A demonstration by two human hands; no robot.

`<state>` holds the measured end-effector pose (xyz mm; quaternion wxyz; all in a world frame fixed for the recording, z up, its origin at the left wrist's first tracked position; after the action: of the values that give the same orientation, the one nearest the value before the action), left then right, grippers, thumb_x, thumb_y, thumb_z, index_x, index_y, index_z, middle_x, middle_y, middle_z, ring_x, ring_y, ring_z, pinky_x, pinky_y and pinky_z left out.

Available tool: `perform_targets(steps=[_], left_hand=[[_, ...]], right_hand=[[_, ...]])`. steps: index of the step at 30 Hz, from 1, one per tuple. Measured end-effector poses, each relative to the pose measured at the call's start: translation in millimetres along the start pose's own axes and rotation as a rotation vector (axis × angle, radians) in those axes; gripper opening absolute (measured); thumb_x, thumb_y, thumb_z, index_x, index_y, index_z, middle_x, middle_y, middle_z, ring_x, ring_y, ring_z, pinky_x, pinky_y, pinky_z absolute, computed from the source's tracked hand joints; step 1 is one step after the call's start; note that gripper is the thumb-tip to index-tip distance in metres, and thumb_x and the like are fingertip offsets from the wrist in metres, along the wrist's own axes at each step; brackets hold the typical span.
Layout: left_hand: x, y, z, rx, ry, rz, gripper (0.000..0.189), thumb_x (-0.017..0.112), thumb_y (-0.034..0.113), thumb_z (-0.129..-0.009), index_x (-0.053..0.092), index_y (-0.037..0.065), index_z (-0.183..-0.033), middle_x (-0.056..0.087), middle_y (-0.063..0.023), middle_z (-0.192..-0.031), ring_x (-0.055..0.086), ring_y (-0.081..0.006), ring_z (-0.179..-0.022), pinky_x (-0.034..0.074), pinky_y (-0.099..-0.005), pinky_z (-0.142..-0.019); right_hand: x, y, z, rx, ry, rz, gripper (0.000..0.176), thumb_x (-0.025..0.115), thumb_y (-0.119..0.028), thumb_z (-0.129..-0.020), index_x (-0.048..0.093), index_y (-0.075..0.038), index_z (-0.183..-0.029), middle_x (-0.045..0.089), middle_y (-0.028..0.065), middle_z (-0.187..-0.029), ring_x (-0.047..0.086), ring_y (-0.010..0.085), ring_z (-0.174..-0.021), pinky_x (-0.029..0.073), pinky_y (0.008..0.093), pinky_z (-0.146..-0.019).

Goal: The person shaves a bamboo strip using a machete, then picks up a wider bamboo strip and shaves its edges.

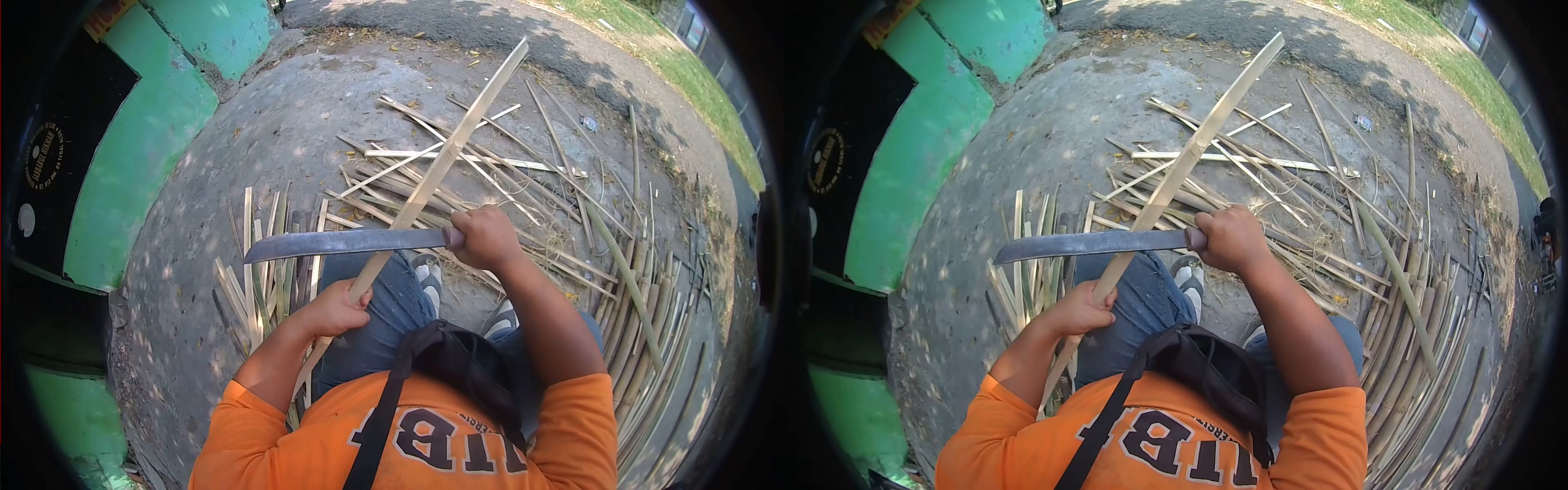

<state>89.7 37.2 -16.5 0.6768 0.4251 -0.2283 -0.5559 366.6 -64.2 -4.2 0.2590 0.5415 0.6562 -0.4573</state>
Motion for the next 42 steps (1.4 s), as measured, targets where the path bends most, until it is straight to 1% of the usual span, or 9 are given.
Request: perform_targets(steps=[14,17,21,24,26,29,36,40,42], left_hand=[[-1,3,-1,0.008,-0.027,0.006,0.027,0.074,0.004,-0.076,0.05,0.013,-0.086,0.047,0.0075,-0.071,0.042,-0.0045,-0.062,0.034,-0.0251,-0.056],[1,5,2,-0.032,-0.014,0.091,0.021,0.068,0.004,-0.074,0.051,0.012,-0.084,0.047,0.0062,-0.071,0.043,-0.006,-0.065,0.036,-0.0258,-0.059],[0,1,0,-0.016,-0.004,0.089,0.023,0.069,0.003,-0.075,0.05,0.012,-0.085,0.046,0.0064,-0.071,0.042,-0.0055,-0.063,0.034,-0.0257,-0.057],[-1,0,-1,0.007,-0.005,0.025,0.027,0.071,0.001,-0.077,0.049,0.013,-0.088,0.046,0.0074,-0.07,0.041,-0.0041,-0.058,0.032,-0.0248,-0.053],[-2,4,-2,0.033,0.02,-0.04,0.027,0.07,0.001,-0.077,0.049,0.013,-0.088,0.046,0.0077,-0.07,0.041,-0.0042,-0.058,0.032,-0.0248,-0.053],[-1,2,-1,0.003,-0.008,0.037,0.026,0.07,0.001,-0.077,0.049,0.013,-0.088,0.045,0.0078,-0.07,0.041,-0.0042,-0.06,0.033,-0.0248,-0.054],[0,-3,-4,0.039,0.027,-0.023,0.026,0.069,0.001,-0.076,0.05,0.013,-0.088,0.046,0.0078,-0.071,0.041,-0.004,-0.063,0.033,-0.0249,-0.056],[0,4,-2,0.02,0.018,-0.038,0.026,0.069,0.001,-0.077,0.05,0.013,-0.088,0.046,0.0076,-0.071,0.042,-0.004,-0.063,0.033,-0.0253,-0.055],[0,5,-2,0.007,0.004,-0.02,0.026,0.07,0.001,-0.077,0.05,0.013,-0.088,0.047,0.0074,-0.071,0.043,-0.0041,-0.062,0.033,-0.0258,-0.055]], right_hand=[[-7,2,1,-0.013,0.0,0.046,0.014,0.069,-0.02,-0.079,0.059,-0.01,-0.074,0.061,0.0132,-0.064,0.064,0.0383,-0.064,0.05,0.0498,-0.067],[-7,-16,3,0.021,-0.036,0.068,0.016,0.071,-0.025,-0.078,0.062,-0.012,-0.077,0.067,0.0112,-0.069,0.068,0.0343,-0.067,0.052,0.0469,-0.069],[4,-38,3,-0.018,-0.083,0.081,0.016,0.071,-0.026,-0.078,0.064,-0.011,-0.079,0.067,0.0114,-0.069,0.068,0.0348,-0.066,0.052,0.0472,-0.068],[-7,-14,-3,0.039,-0.01,0.121,0.016,0.072,-0.026,-0.077,0.064,-0.012,-0.078,0.067,0.0118,-0.067,0.068,0.0354,-0.066,0.052,0.0485,-0.068],[-7,-5,-3,0.082,-0.019,0.077,0.016,0.068,-0.022,-0.081,0.061,-0.009,-0.076,0.065,0.0153,-0.067,0.066,0.0399,-0.066,0.052,0.0502,-0.068],[-6,-10,1,0.078,0.011,0.06,0.014,0.067,-0.022,-0.081,0.062,-0.009,-0.076,0.065,0.0159,-0.066,0.065,0.0403,-0.064,0.052,0.0505,-0.067],[6,-47,1,-0.024,-0.125,0.003,0.017,0.07,-0.025,-0.081,0.063,-0.01,-0.076,0.065,0.013,-0.068,0.066,0.0378,-0.067,0.051,0.0496,-0.067],[-10,3,-4,0.178,-0.045,0.092,0.018,0.068,-0.025,-0.083,0.064,-0.01,-0.075,0.066,0.0138,-0.069,0.066,0.0394,-0.067,0.053,0.0515,-0.066],[-11,7,-2,0.119,-0.02,0.105,0.019,0.067,-0.024,-0.086,0.064,-0.009,-0.075,0.067,0.0152,-0.069,0.066,0.0403,-0.066,0.053,0.0518,-0.066]])
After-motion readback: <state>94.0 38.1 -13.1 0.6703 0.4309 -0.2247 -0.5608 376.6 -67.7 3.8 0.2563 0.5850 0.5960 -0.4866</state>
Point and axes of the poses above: each hand's wrist, its own z-axis away from the middle knuckle, its own x-axis out of the palm, y = z × x, the point moved 5 cm from there along -z, towards the middle knuckle
